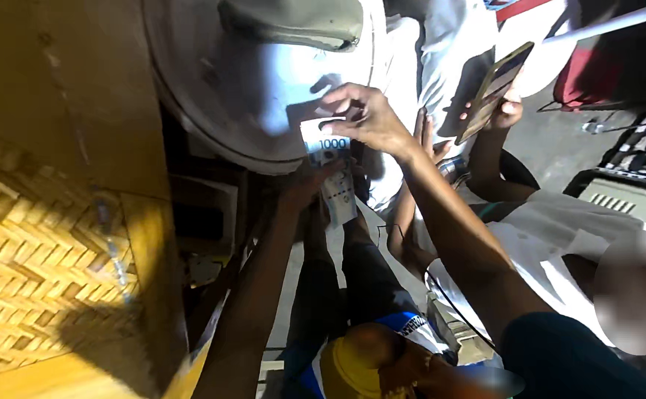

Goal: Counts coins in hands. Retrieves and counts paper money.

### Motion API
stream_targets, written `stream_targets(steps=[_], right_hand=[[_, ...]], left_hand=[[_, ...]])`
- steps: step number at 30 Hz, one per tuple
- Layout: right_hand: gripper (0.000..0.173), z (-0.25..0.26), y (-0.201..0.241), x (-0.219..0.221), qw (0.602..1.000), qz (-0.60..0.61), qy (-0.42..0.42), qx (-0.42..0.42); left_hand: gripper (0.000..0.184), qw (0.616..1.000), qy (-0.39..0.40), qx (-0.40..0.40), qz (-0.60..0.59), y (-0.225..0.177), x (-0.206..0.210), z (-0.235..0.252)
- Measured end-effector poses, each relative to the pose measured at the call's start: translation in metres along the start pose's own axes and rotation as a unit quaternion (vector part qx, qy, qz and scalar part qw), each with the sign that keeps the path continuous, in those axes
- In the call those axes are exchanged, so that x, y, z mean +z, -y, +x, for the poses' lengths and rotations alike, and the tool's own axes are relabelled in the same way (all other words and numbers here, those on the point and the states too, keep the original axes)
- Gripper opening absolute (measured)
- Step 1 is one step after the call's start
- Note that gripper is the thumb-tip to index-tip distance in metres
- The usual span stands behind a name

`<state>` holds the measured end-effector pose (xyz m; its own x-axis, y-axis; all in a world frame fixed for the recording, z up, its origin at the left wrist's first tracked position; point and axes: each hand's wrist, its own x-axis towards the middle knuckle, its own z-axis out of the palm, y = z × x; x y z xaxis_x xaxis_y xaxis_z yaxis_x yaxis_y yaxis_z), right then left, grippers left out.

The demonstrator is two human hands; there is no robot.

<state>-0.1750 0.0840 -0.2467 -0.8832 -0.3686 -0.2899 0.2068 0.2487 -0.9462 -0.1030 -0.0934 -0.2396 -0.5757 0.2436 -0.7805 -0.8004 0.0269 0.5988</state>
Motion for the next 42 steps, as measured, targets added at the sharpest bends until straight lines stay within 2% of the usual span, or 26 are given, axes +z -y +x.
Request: stream_targets(steps=[3,6,10,13,17,19,22,25,29,32,36,39,42], right_hand=[[0.043,-0.024,-0.012,0.018,0.985,0.057,-0.16,0.023],[0.041,-0.046,-0.022,0.041,0.966,0.094,-0.224,0.086],[0.018,-0.055,-0.038,0.07,0.964,0.075,-0.231,0.111],[0.007,-0.051,-0.042,0.08,0.948,0.128,-0.268,0.111],[0.008,-0.054,-0.032,0.068,0.937,0.183,-0.25,0.159],[0.008,-0.056,-0.03,0.064,0.942,0.191,-0.221,0.166],[0.007,-0.056,-0.032,0.068,0.948,0.195,-0.211,0.135],[0.012,-0.052,-0.034,0.072,0.942,0.212,-0.234,0.115],[0.011,-0.051,-0.031,0.073,0.939,0.219,-0.247,0.096],[0.013,-0.052,-0.032,0.07,0.938,0.239,-0.236,0.085],[0.021,-0.053,-0.033,0.069,0.938,0.24,-0.233,0.085],[0.013,-0.052,-0.04,0.072,0.937,0.227,-0.26,0.049],[0.006,-0.05,-0.039,0.073,0.935,0.221,-0.274,0.047]], left_hand=[[0.052,0.998,-0.062,0.002,-0.032,0.01,0.003,0.011],[0.057,0.993,-0.114,-0.01,-0.042,0.015,0.007,0.018],[0.058,0.987,-0.15,-0.061,-0.012,0.009,0.012,0.019],[0.053,0.989,-0.137,-0.052,-0.009,0.014,0.002,0.021],[0.042,0.987,-0.141,-0.065,-0.052,0.017,-0.014,0.017],[0.044,0.982,-0.165,-0.084,-0.045,0.014,-0.015,0.015],[0.048,0.977,-0.191,-0.089,-0.014,0.015,-0.011,0.016],[0.041,0.979,-0.198,-0.058,0.005,0.016,-0.006,0.017],[0.042,0.982,-0.165,-0.097,-0.001,0.007,-0.007,0.012],[0.053,0.981,-0.154,-0.113,0.036,0.002,-0.008,0.011],[0.055,0.984,-0.157,-0.082,0.032,0.011,-0.008,0.017],[0.044,0.987,-0.151,-0.061,0.015,0.011,-0.005,0.019],[0.038,0.986,-0.149,-0.076,0.016,0.009,0.0,0.019]])
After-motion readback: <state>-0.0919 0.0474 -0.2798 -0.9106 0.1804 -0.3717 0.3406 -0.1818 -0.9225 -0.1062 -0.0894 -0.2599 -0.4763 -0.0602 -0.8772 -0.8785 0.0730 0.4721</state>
